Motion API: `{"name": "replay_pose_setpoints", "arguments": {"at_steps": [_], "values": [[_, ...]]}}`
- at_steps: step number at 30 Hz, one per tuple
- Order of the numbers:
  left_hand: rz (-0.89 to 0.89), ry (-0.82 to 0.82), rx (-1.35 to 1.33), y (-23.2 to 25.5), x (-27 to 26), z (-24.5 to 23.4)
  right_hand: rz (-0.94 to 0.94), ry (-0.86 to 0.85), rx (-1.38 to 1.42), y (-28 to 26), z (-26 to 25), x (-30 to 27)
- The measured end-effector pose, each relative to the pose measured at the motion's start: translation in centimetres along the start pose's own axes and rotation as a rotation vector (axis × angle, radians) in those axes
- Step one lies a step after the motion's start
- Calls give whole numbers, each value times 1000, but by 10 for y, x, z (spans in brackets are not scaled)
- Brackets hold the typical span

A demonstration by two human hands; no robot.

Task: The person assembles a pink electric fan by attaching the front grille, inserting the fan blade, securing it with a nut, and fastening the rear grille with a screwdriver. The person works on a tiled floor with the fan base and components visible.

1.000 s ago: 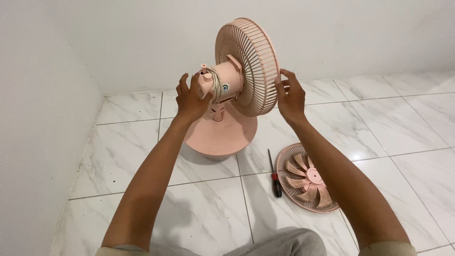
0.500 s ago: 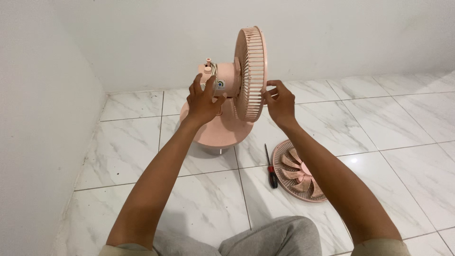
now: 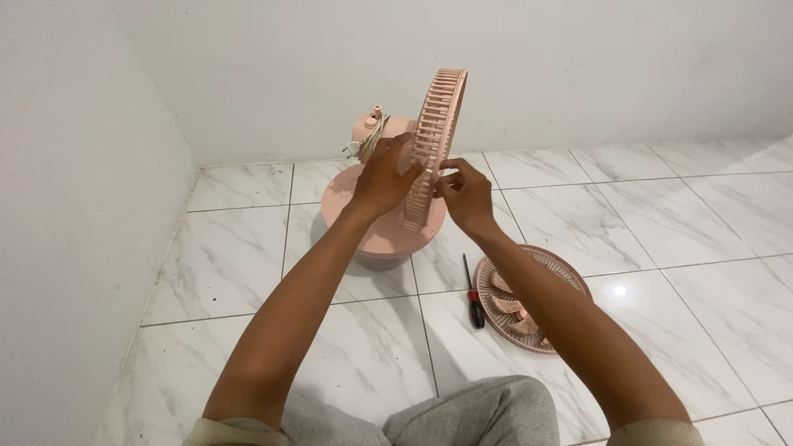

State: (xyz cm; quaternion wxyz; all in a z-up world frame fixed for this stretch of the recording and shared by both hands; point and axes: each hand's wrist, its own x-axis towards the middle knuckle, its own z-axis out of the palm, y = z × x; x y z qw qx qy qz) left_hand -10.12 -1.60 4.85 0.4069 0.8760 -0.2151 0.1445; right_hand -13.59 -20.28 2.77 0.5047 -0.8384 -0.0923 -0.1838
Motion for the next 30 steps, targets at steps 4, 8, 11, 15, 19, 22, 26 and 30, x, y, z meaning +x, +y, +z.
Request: {"name": "replay_pose_setpoints", "arguments": {"at_steps": [4, 8, 11, 15, 19, 22, 26, 30], "values": [[-79, -9, 44, 22, 5, -2, 13, -68, -35, -6, 9, -4], [-77, 19, 68, 29, 4, -2, 46, -93, 76, -11, 14, -13], [-52, 67, 169, 28, 5, -1, 2, -119, 112, -12, 18, -15], [-18, 124, 250, 23, 8, -1, 2, -189, 99, -8, 22, -15], [121, 194, 298, 18, 6, -8, -141, -152, 60, -7, 24, -13], [94, 148, 306, 19, 4, -17, -187, -126, -46, -7, 20, -9], [9, 45, 343, 22, 3, -34, -186, -101, -169, -7, 10, 3], [-31, -15, 380, 17, 2, -53, -232, 6, -179, -7, -3, 15]]}}
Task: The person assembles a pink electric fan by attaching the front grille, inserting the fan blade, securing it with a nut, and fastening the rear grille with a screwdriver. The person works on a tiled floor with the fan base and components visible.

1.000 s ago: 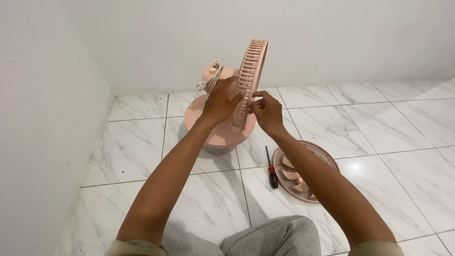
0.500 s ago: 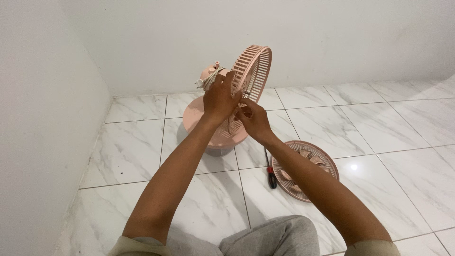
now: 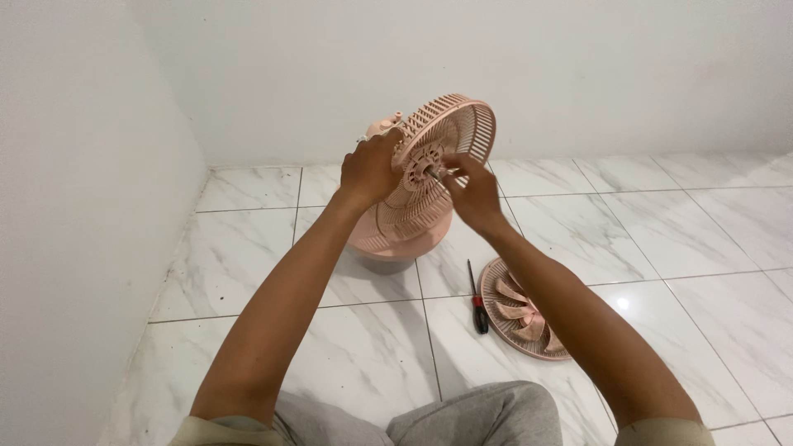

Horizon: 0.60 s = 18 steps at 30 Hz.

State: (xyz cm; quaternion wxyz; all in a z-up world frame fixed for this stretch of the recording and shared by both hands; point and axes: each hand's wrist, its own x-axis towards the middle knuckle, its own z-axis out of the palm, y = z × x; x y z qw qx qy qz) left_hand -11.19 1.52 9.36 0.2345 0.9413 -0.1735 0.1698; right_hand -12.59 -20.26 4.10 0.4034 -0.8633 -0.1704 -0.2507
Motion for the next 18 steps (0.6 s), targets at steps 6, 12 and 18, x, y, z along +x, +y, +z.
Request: {"name": "replay_pose_setpoints", "arguments": {"at_steps": [6, 12, 18], "values": [[-36, -103, 22, -16, -2, -13, 135, 129, -284, -1, -18, 19], [-72, -123, 48, -27, -1, -20, 206, 119, -335, 2, -37, 35], [-70, -72, 83, -45, -3, -23, 323, -18, -230, 24, -42, 45]]}}
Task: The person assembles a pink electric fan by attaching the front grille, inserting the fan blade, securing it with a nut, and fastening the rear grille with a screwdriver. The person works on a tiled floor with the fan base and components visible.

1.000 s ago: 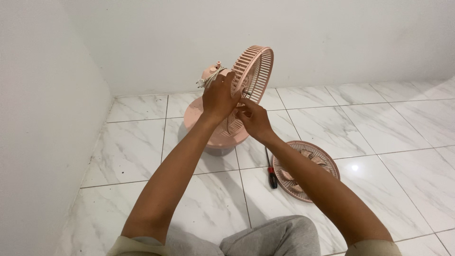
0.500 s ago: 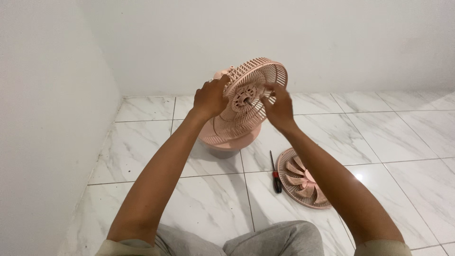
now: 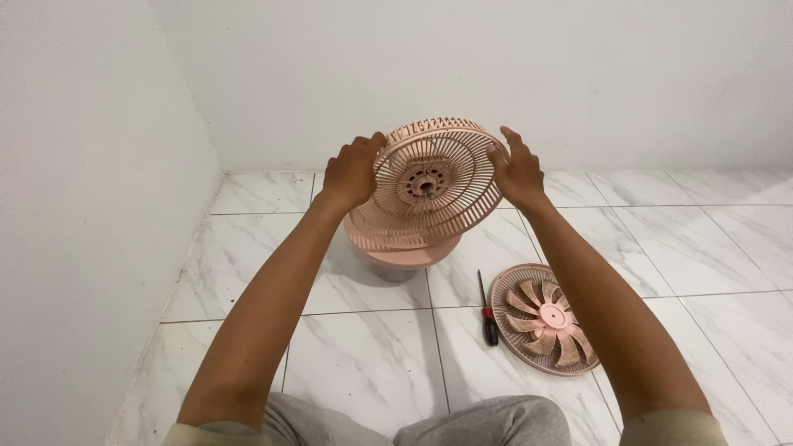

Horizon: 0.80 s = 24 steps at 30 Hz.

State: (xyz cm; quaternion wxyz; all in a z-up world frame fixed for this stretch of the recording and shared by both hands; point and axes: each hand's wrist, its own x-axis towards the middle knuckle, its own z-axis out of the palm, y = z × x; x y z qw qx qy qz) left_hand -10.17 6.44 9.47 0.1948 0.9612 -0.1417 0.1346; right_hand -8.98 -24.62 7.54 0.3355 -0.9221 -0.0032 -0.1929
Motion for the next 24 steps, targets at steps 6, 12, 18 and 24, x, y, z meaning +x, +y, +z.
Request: {"name": "replay_pose_setpoints", "arguments": {"at_steps": [6, 12, 18, 24], "values": [[-5, 52, 12, -14, -1, 2, -111, 66, 92, 7, 15, 0], [0, 123, -21, -22, -3, 4, -83, -7, -31, -2, 5, -8], [-24, 101, -15, -24, 0, 7, -17, -65, 4, -14, 5, -17], [-21, 137, 8, -24, 0, 10, -29, -61, 32, -21, 13, -24]]}}
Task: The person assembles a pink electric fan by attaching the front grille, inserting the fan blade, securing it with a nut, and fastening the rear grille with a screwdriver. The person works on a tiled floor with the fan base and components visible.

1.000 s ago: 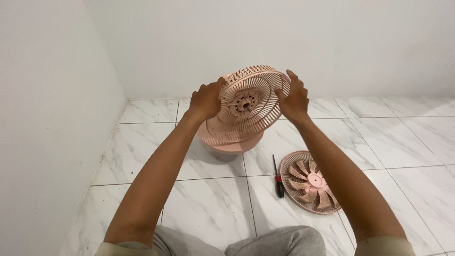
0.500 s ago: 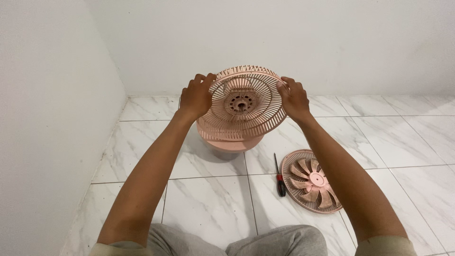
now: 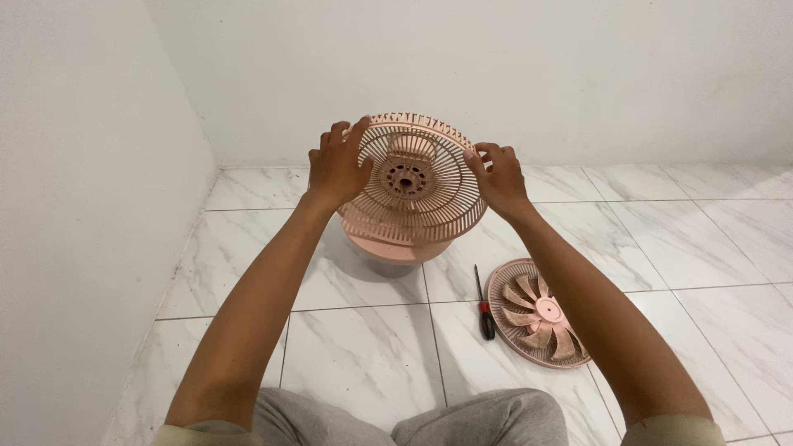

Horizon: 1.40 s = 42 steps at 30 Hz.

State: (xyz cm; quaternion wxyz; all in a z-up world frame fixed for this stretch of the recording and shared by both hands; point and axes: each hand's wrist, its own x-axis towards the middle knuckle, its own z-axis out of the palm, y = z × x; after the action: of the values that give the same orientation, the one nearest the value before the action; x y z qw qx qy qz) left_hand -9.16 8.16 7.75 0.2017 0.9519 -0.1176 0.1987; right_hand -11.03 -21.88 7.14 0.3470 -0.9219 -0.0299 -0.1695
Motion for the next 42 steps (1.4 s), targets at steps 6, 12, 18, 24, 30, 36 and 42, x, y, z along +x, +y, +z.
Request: {"name": "replay_pose_setpoints", "arguments": {"at_steps": [6, 12, 18, 24, 30, 36, 42], "values": [[41, 52, -16, 4, -1, 1, -41, -28, 194, -6, 7, -6], [62, 114, -7, 12, -2, 2, -44, -102, 136, -20, 14, -14], [60, 145, -81, 22, -5, 7, -119, -76, 250, -32, 23, -25], [-13, 152, -113, 36, -4, 16, -111, -120, 317, -41, 36, -27], [20, 233, -127, 41, -4, 23, -154, -199, 454, -49, 54, -30], [-4, 220, -19, 31, 3, 27, -134, -259, 571, -44, 69, -24], [8, 226, -77, 20, 10, 26, -235, -105, 376, -21, 74, -2]]}}
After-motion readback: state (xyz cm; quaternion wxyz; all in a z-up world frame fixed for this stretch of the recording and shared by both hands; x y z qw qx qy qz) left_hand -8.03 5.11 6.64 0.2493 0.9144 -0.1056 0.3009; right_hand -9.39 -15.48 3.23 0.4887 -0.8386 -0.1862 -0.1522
